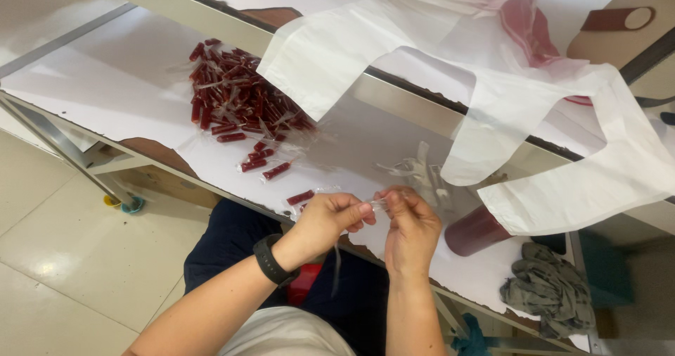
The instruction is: The person puts small red liquid tubes into a plastic bag by hand and later uses a squirt bottle to add liquid into a bag.
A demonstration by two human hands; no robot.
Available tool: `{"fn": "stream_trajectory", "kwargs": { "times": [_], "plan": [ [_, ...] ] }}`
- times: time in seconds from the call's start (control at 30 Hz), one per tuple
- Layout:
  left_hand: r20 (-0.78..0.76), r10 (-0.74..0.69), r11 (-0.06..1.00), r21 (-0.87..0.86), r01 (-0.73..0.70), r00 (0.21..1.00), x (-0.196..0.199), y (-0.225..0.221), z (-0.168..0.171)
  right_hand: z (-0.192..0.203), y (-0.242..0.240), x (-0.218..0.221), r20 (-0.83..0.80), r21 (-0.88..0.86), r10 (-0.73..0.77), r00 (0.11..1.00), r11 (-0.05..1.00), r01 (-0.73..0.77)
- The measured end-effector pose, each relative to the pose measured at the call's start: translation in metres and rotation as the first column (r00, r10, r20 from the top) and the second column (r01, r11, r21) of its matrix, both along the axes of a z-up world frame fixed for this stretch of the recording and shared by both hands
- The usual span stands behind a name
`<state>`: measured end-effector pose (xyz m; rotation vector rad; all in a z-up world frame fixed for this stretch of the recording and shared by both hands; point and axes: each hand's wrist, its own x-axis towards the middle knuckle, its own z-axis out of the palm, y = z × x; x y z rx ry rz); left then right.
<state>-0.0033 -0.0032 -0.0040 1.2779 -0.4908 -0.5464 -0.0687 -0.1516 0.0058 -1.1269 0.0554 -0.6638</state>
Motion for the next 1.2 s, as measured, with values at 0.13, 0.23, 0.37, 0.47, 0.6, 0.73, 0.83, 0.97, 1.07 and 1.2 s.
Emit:
{"fn": "stream_trajectory", "kwargs": {
  "times": [0.13,0.23,0.37,0.47,0.6,0.73,0.83,0.97,1.07,1.2],
  "plan": [
    [0.158,-0.022,0.996,0.086,0.008,0.987,-0.005,0.000,0.004,0.003,-0.004,0.004,-0.024,0.059,-0.101,0.995,0.993,0.102],
    [0.401,-0.023,0.996,0.085,-0.012,0.916,0.005,0.007,0.017,0.017,-0.015,0.002,-0.003,-0.321,-0.087,0.996,0.944,0.081],
    [0.486,-0.250,0.965,0.200,0.172,0.838,0.026,0.004,0.037,0.030,-0.016,0.004,-0.049,-0.543,-0.037,0.998,0.839,0.005],
    [0.307,-0.327,0.886,0.429,0.177,0.894,0.021,-0.010,0.035,0.034,-0.019,0.009,-0.043,-0.584,-0.019,0.999,0.811,-0.010],
    [0.370,-0.392,0.897,0.358,0.260,0.842,0.009,0.001,0.002,0.042,-0.046,0.007,-0.038,-0.346,-0.120,0.992,0.933,0.100],
    [0.230,-0.487,0.799,0.506,0.324,0.843,-0.007,0.025,-0.021,0.056,-0.067,0.000,0.068,-0.172,-0.257,0.964,0.949,0.265],
    [0.276,-0.458,0.797,0.548,0.253,0.845,-0.004,0.028,-0.010,0.048,-0.072,-0.003,0.130,-0.166,-0.248,0.960,0.949,0.268],
    [0.414,-0.070,0.997,-0.007,0.080,0.907,0.002,-0.015,0.004,-0.002,-0.053,0.011,-0.137,-0.229,-0.160,0.978,0.965,0.126],
    [0.098,-0.031,0.997,-0.063,0.037,0.995,0.015,-0.043,0.010,-0.021,-0.046,0.005,-0.007,-0.026,0.056,0.998,0.998,-0.056],
    [0.018,-0.020,0.995,-0.093,0.022,1.000,0.023,-0.040,0.005,-0.029,-0.078,-0.021,0.560,0.674,0.139,0.817,0.496,-0.547]
  ]
}}
